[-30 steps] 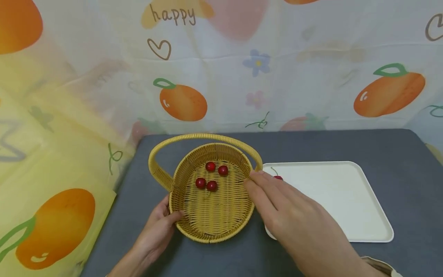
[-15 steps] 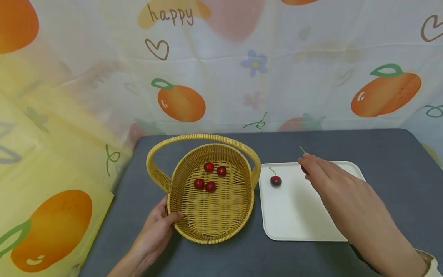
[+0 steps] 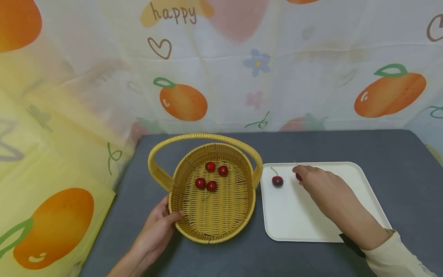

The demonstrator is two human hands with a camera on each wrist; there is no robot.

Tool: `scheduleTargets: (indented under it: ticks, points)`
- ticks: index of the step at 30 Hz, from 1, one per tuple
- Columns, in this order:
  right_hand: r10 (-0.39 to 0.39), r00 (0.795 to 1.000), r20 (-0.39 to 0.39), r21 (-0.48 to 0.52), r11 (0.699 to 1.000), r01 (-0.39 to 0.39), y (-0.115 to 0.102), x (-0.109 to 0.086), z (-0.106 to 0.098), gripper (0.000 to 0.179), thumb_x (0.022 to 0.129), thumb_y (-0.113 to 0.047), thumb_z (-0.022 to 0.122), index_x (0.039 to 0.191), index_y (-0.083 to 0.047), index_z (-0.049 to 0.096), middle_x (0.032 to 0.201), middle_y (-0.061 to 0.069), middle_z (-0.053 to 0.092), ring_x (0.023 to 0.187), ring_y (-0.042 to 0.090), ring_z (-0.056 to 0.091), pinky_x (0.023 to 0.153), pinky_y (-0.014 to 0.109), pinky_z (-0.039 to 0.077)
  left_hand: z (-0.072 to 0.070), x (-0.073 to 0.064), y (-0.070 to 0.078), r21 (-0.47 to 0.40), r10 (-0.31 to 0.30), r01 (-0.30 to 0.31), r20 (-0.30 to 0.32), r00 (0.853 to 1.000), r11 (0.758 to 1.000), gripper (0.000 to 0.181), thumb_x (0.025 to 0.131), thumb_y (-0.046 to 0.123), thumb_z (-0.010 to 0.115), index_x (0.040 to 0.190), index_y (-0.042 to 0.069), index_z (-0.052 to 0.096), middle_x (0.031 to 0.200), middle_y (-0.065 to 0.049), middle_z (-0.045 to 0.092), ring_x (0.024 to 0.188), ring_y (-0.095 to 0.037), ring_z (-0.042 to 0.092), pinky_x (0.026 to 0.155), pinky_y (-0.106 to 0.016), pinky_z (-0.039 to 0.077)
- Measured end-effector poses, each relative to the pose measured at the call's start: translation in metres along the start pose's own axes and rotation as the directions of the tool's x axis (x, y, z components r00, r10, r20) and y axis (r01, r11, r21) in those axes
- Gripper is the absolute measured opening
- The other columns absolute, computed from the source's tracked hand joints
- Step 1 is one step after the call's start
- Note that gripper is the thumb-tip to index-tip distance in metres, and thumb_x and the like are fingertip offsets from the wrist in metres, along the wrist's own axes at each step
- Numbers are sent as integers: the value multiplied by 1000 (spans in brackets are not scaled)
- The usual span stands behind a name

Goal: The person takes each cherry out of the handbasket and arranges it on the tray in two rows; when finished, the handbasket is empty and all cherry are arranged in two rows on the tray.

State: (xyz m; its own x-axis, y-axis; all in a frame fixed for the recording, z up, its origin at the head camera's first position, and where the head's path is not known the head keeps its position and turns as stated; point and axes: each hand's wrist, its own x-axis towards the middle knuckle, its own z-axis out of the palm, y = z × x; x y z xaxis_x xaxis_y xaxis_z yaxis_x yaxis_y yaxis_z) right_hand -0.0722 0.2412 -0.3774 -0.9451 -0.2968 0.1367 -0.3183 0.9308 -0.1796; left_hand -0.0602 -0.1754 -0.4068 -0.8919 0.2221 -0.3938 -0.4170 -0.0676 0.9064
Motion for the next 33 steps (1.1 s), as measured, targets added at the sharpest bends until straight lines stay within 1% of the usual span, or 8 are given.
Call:
scheduleTargets:
  ticks: [3,7,11,15,23,27,31,33]
  points:
    - [0,1000,27,5,1000,0,3,3,9,24,87,5,79,95,-11,63,79,-5,62,60,16,51,55,38,47,0,0,0,-4,2,-2,6,1000,1000,81,99,-9,48,168,3,8,173,-14,17,157,-27,18,125,-45,21]
    - [-10,1000,28,-8,1000,10,6,7,18,19,89,5,77,96,-9,65,85,3,69,60,20,56,54,42,50,1,2,0,-7,11,-11,14,1000,1000,81,99,-9,49,168,3,8,173,-15,18,157,-27,19,125,-45,21]
    - [-30,999,36,-16,999,31,6,10,25,18,90,6,76,95,-8,65,87,6,70,61,23,58,54,44,51,0,2,0,-11,14,-13,10,1000,1000,81,98,-10,48,168,2,8,173,-15,18,157,-27,19,124,-45,21]
    - [-36,998,52,-28,999,38,7,13,30,23,87,6,78,91,-9,61,80,5,65,59,22,55,53,43,49,-1,0,-1,-13,12,-12,6,1000,1000,81,98,-10,48,168,2,8,173,-15,16,158,-27,17,124,-44,21]
    - [-26,998,65,-32,999,28,9,15,31,23,87,5,80,94,-10,64,79,4,64,58,21,53,53,42,48,1,1,1,-24,9,-9,14,1000,1000,82,100,-9,48,169,4,7,174,-13,15,158,-26,16,125,-44,20]
    - [-28,998,62,-27,999,29,8,15,30,23,86,5,79,94,-10,64,78,2,64,59,20,53,54,42,48,2,2,2,-21,12,-12,16,1000,1000,80,100,-9,48,168,3,8,173,-13,17,158,-26,18,125,-43,21]
    - [-35,998,61,-18,999,37,7,16,31,24,86,6,79,93,-11,64,76,0,61,60,18,53,55,41,48,1,1,2,-19,1,-1,6,1000,1000,80,100,-9,48,168,3,8,173,-14,17,158,-26,18,125,-44,21]
    - [-42,997,61,-24,999,44,6,18,32,24,86,5,80,95,-11,65,77,0,62,62,19,56,55,41,50,1,0,2,-19,-8,8,1,1000,1000,80,100,-9,48,168,3,8,173,-14,16,158,-27,17,125,-44,21]
